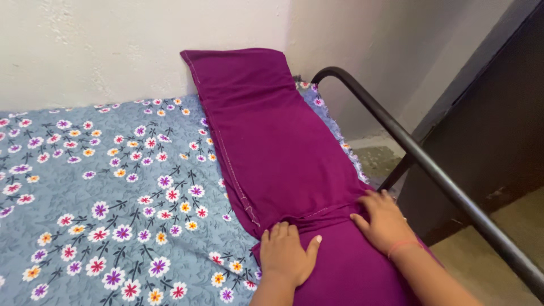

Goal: The person smooths a floral bedsheet on a metal-framed bed, then folds a purple pillowcase and places it on the bed. Finally, they fold a patterned blanket and set it on the bed.

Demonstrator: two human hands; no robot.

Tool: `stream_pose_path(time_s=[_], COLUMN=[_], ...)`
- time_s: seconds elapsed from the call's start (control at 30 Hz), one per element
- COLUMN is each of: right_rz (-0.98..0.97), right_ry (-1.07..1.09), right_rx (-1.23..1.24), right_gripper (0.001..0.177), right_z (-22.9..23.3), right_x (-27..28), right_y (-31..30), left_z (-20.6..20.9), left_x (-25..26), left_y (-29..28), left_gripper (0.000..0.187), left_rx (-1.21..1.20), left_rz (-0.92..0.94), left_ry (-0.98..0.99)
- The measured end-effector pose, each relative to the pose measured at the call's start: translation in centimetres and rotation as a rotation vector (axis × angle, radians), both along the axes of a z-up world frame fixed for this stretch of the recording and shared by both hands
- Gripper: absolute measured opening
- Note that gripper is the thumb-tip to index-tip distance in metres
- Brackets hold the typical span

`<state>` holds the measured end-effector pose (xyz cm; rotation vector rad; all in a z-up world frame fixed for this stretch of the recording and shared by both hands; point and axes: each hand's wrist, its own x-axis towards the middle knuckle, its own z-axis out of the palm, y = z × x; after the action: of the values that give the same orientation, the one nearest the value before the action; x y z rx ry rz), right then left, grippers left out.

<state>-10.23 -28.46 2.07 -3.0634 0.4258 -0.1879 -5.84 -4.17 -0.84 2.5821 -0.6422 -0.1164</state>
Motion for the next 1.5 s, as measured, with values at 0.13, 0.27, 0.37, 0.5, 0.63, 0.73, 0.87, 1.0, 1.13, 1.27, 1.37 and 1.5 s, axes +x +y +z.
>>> stream_pose_path(time_s=[0.13,0.27,0.37,0.5,0.63,0.73,0.87,1.0,1.13,1.27,1.37,1.5], right_rz=[-0.310,-0.364,-0.355,-0.307,-0.173,-0.095,0.049,0.205,0.283,0.305,0.405,0.466], right_ry=[0.117,0.268,0.361,0.315,0.128,0.278,0.260,0.193,0.040,-0.027,-0.045,-0.024], right_rx=[0.044,0.091,0.141,0.021,-0.165,-0.014,0.197,0.372,0.438,0.365,0.398,0.401], right_gripper=[0.053,0.054,0.057,0.066,0.066,0.066,0.071,0.050,0.036,0.031,0.032,0.033], right_z=[1.2,3.2,3.3,1.7,1.8,3.7,6.9,9.5,11.3,12.9,14.1,15.2], right_x=[-1.4,-0.5,0.4,-0.4,-1.2,-1.6,-1.9,-2.2,-2.3,-2.5,-2.2,-1.7], right_y=[1.4,2.0,1.5,1.8,4.1,6.2,9.9,14.8,19.5,23.6,26.8,30.6], left_z=[2.2,3.8,3.5,1.6,-0.2,-0.4,2.1,6.7,10.4,11.9,12.6,13.1], left_x=[-0.3,0.5,1.8,1.4,-1.7,-2.9,-2.9,-3.2,-3.3,-4.2,-4.3,-4.0], left_y=[1.4,1.8,1.5,1.4,3.1,4.5,4.9,5.8,8.8,12.3,15.1,19.0], left_gripper=[0.080,0.083,0.089,0.090,0.073,0.051,0.026,0.020,0.019,0.021,0.022,0.022], left_rx=[0.141,0.190,0.234,0.261,-0.093,-0.308,-0.466,-0.558,-0.583,-0.634,-0.651,-0.712], left_rz=[0.025,0.017,-0.013,-0.043,-0.015,0.008,0.131,0.260,0.288,0.348,0.397,0.470], left_ry=[0.143,0.204,0.252,0.331,-0.003,-0.097,0.011,0.098,0.205,0.167,0.099,0.067])
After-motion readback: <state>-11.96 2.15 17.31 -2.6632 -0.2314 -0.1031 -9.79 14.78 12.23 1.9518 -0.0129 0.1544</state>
